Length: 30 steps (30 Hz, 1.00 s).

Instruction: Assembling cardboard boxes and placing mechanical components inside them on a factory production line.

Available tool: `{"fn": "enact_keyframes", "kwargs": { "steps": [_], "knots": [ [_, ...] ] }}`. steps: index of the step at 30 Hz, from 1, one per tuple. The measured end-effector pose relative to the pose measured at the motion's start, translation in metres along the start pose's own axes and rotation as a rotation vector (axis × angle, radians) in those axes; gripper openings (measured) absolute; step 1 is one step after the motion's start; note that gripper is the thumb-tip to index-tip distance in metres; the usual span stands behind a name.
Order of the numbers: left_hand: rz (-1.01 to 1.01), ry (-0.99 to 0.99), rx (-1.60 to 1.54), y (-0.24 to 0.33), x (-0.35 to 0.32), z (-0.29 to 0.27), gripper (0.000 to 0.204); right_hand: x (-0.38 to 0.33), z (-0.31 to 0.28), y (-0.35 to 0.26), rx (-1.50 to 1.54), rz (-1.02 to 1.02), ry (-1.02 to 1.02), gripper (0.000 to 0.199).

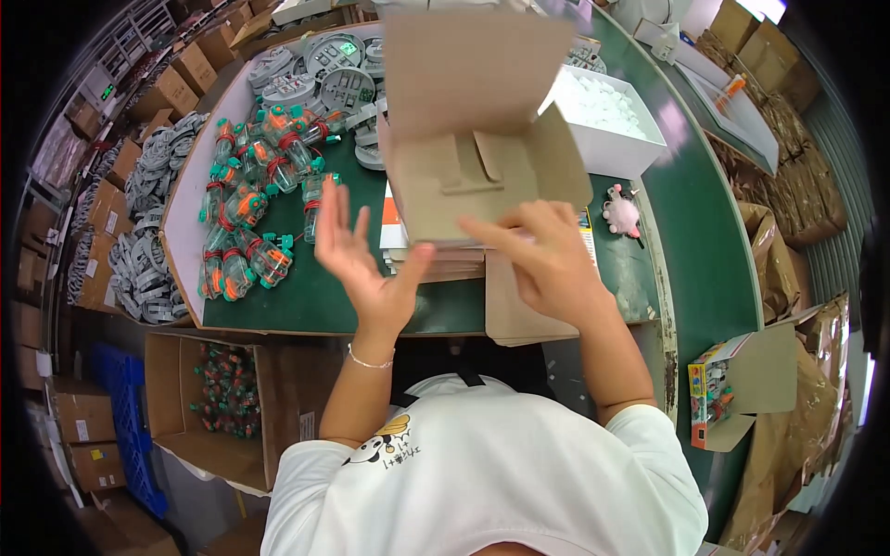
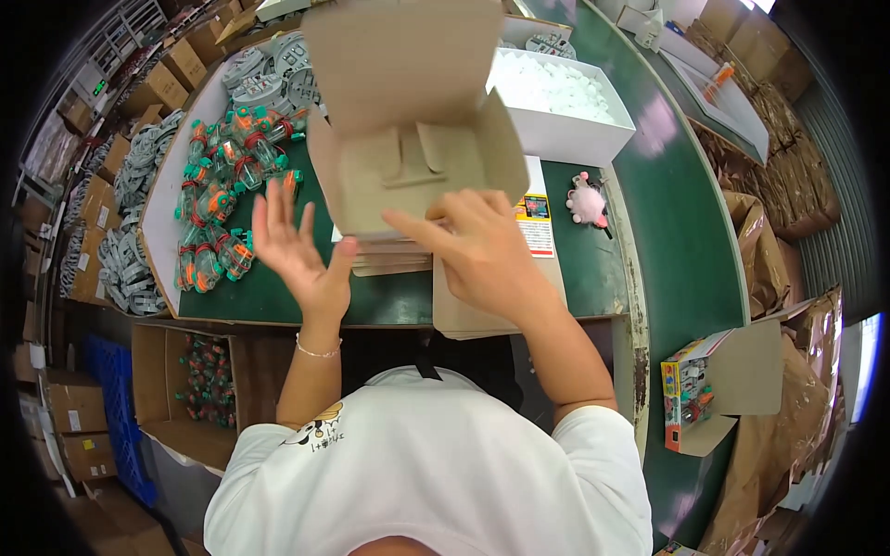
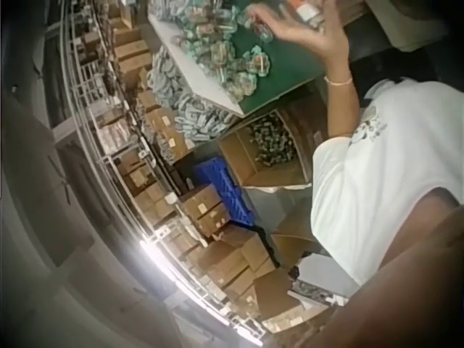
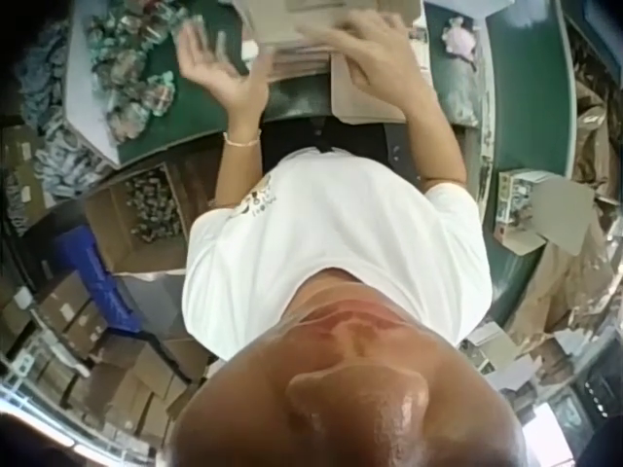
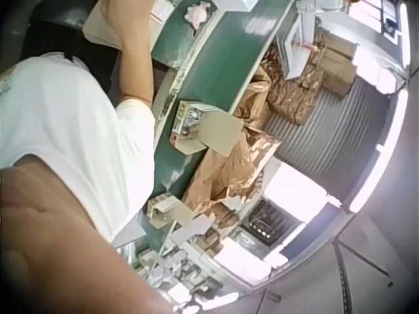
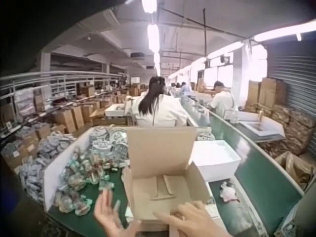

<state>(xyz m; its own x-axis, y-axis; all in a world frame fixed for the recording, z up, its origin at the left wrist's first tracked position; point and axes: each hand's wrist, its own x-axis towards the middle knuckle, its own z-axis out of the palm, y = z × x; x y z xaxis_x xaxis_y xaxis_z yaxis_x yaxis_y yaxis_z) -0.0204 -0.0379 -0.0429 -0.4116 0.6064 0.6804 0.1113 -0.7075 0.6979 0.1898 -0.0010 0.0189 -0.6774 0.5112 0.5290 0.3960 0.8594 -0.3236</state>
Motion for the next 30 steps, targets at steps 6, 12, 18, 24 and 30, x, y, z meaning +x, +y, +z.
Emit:
{"fn": "enact_keyframes", "kwargs": {
  "steps": [6, 12, 18, 24, 30],
  "knots": [
    [0.178, -0.43, 0.748, 0.002, -0.024, -0.014, 0.06, -0.002, 0.03, 0.029, -0.016, 0.026, -0.074, 0.053],
    [-0.112, -0.477, 0.636, -0.014, -0.035, -0.012, 0.054, -0.015, 0.032, 0.0, -0.431, 0.035, 0.066, 0.048],
    [-0.036, -0.564, 0.893, -0.017, -0.019, -0.007, 0.048, -0.016, 0.044, 0.021, -0.506, 0.175, 0.006, 0.039],
    [0.061, -0.581, 0.928, -0.028, -0.011, -0.007, 0.025, -0.018, 0.045, 0.033, -0.25, 0.313, -0.26, 0.027],
    [0.07, -0.532, 0.978, -0.026, -0.011, -0.003, 0.018, -0.008, 0.042, 0.044, -0.181, 0.322, -0.29, 0.013]
  ]
}}
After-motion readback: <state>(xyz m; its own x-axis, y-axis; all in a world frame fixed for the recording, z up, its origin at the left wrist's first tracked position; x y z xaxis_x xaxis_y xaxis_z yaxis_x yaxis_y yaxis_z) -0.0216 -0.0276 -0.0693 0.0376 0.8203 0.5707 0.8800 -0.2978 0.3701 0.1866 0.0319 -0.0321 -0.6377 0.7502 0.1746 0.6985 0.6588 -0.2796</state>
